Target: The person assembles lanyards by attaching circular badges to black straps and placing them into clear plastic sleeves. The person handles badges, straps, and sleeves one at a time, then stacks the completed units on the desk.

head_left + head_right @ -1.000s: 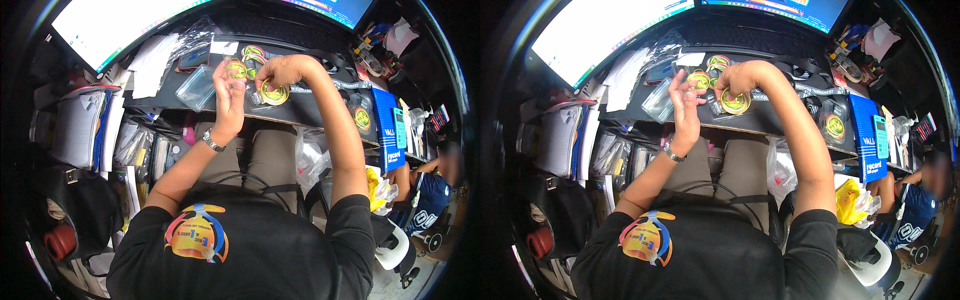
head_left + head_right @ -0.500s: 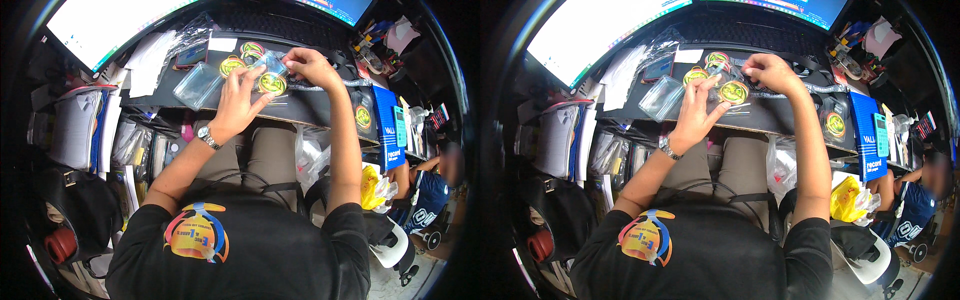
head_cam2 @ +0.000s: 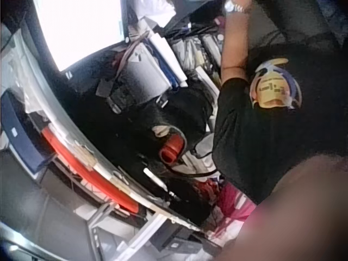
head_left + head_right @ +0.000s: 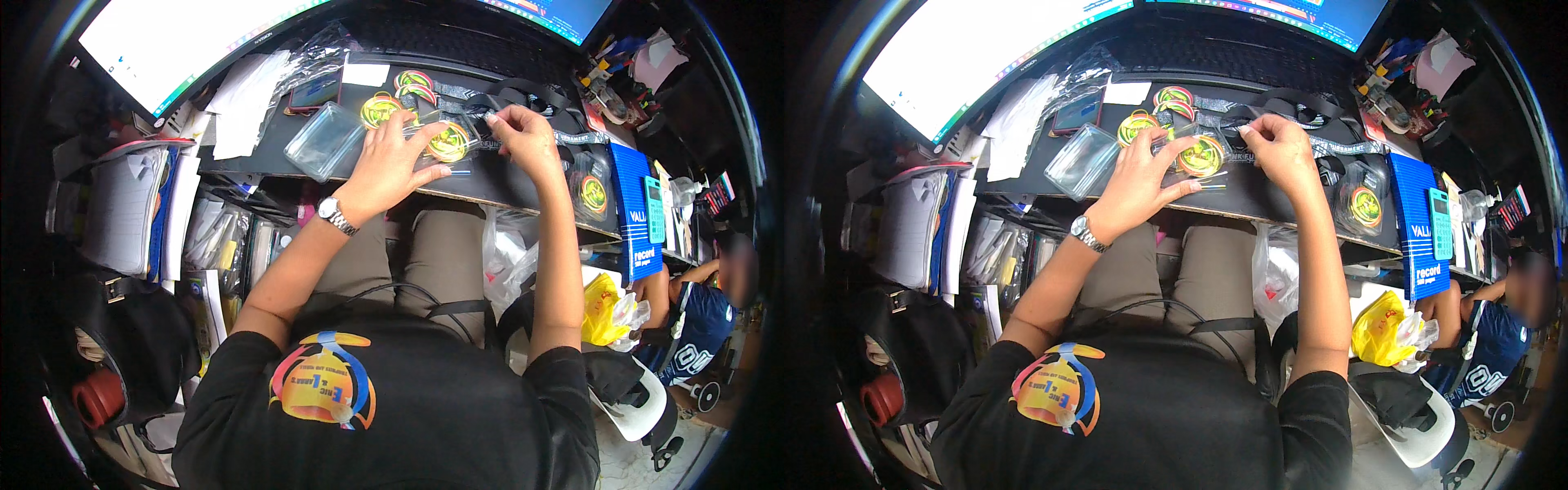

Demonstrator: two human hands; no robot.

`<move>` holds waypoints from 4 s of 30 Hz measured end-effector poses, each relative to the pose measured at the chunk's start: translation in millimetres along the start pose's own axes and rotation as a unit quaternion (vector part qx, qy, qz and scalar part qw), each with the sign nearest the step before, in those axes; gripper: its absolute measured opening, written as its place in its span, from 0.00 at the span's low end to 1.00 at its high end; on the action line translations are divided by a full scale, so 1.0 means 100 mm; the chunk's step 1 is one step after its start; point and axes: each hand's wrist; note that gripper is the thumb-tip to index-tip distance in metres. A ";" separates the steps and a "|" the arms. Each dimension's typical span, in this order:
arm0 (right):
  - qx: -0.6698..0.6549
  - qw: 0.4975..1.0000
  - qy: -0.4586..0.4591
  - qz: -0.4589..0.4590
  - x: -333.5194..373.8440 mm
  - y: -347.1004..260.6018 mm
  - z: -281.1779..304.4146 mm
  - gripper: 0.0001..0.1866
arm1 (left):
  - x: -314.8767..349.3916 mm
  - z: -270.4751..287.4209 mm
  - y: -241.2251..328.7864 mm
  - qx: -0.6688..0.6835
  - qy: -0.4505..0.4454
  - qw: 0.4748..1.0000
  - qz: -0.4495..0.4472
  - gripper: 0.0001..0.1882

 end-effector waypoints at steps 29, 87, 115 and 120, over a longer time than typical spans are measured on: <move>0.062 0.987 -0.073 0.126 0.05 0.00 -0.37 0.21 | 0.05 -0.11 -0.07 0.206 0.128 0.970 0.039 0.33; 0.297 0.901 0.274 -0.158 0.87 1.11 1.01 0.21 | 0.02 -0.18 0.15 -0.034 -0.041 0.998 -0.014 0.23; 0.106 0.935 0.207 0.268 -0.71 -0.78 -0.40 0.07 | -0.13 0.13 0.06 -0.048 -0.034 0.995 0.083 0.23; 0.118 0.898 0.196 0.375 -0.76 -1.03 0.05 0.07 | -0.42 0.22 -0.01 0.031 0.167 0.984 0.058 0.27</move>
Point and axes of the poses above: each hand's wrist, its own x-axis away from the middle knuckle, its own z-axis out of the back of the hand, y = z × x, and after that the axes turned 7 degrees about x, right-handed
